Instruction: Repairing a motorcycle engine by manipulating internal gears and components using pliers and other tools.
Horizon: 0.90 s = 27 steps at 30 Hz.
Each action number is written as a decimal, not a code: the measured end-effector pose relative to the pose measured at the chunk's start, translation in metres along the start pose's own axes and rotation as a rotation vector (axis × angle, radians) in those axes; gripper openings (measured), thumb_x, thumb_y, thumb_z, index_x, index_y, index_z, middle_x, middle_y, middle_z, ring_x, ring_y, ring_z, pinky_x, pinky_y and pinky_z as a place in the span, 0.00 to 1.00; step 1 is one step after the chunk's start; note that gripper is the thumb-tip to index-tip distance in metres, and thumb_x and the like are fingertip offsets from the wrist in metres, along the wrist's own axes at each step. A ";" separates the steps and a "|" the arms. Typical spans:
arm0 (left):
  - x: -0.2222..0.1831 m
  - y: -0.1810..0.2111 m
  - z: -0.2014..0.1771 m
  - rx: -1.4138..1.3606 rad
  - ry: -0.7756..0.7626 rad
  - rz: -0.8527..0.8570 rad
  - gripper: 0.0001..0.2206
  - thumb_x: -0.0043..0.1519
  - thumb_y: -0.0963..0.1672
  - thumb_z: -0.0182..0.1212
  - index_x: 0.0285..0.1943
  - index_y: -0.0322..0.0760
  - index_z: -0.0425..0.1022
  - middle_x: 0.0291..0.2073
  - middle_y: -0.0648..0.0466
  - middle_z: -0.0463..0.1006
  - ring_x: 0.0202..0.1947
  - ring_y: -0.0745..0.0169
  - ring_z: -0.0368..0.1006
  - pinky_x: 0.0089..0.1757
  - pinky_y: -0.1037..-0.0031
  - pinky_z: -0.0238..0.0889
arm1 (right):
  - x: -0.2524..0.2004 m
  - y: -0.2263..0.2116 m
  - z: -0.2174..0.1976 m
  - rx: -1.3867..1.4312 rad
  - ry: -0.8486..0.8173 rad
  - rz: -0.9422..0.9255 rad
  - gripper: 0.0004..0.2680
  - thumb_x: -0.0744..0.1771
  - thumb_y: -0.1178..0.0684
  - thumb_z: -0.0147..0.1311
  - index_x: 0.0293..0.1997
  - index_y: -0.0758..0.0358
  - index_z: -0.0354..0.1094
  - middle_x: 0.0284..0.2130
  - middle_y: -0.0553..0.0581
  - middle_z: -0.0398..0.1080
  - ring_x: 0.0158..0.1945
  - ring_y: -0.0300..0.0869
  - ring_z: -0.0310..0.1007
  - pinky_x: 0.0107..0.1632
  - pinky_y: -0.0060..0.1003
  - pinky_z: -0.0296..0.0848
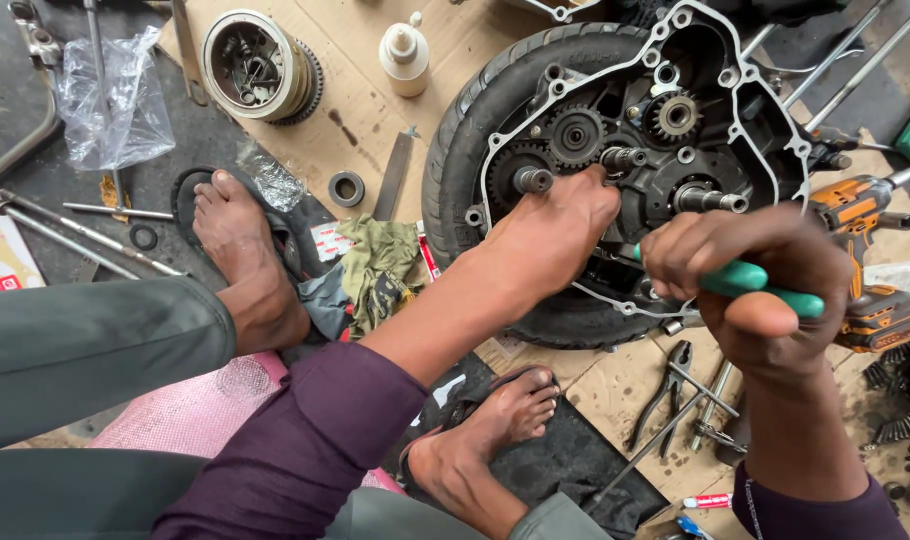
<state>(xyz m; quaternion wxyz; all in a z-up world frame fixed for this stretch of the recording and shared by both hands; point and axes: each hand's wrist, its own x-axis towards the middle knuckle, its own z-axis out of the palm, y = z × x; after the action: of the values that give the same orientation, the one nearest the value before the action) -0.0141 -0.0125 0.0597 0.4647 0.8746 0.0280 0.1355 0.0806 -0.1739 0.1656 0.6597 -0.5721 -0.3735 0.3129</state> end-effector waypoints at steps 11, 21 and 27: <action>-0.014 -0.012 0.007 0.050 0.017 -0.007 0.22 0.51 0.37 0.61 0.57 0.38 0.74 0.63 0.28 0.66 0.49 0.30 0.75 0.48 0.55 0.74 | 0.023 -0.003 0.006 -0.061 -0.033 -0.095 0.19 0.67 0.34 0.53 0.31 0.59 0.53 0.24 0.64 0.70 0.30 0.51 0.76 0.37 0.51 0.82; -0.005 0.002 -0.002 -0.001 -0.052 -0.142 0.25 0.44 0.36 0.65 0.55 0.32 0.75 0.58 0.33 0.70 0.46 0.31 0.76 0.45 0.54 0.73 | 0.008 0.020 -0.024 0.004 -0.022 -0.153 0.24 0.70 0.29 0.35 0.30 0.65 0.53 0.19 0.57 0.64 0.21 0.46 0.70 0.32 0.46 0.77; -0.006 0.008 0.000 -0.013 -0.011 -0.159 0.26 0.44 0.37 0.66 0.56 0.33 0.75 0.55 0.35 0.73 0.49 0.32 0.76 0.46 0.54 0.73 | 0.009 0.008 -0.022 -0.127 0.009 -0.071 0.22 0.73 0.29 0.30 0.28 0.57 0.50 0.22 0.65 0.66 0.24 0.51 0.73 0.37 0.51 0.81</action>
<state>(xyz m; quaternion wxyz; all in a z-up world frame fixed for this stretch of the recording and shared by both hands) -0.0201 -0.0177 0.0651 0.4797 0.8674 0.0938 0.0933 0.1037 -0.1764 0.1571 0.6343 -0.6007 -0.4098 0.2624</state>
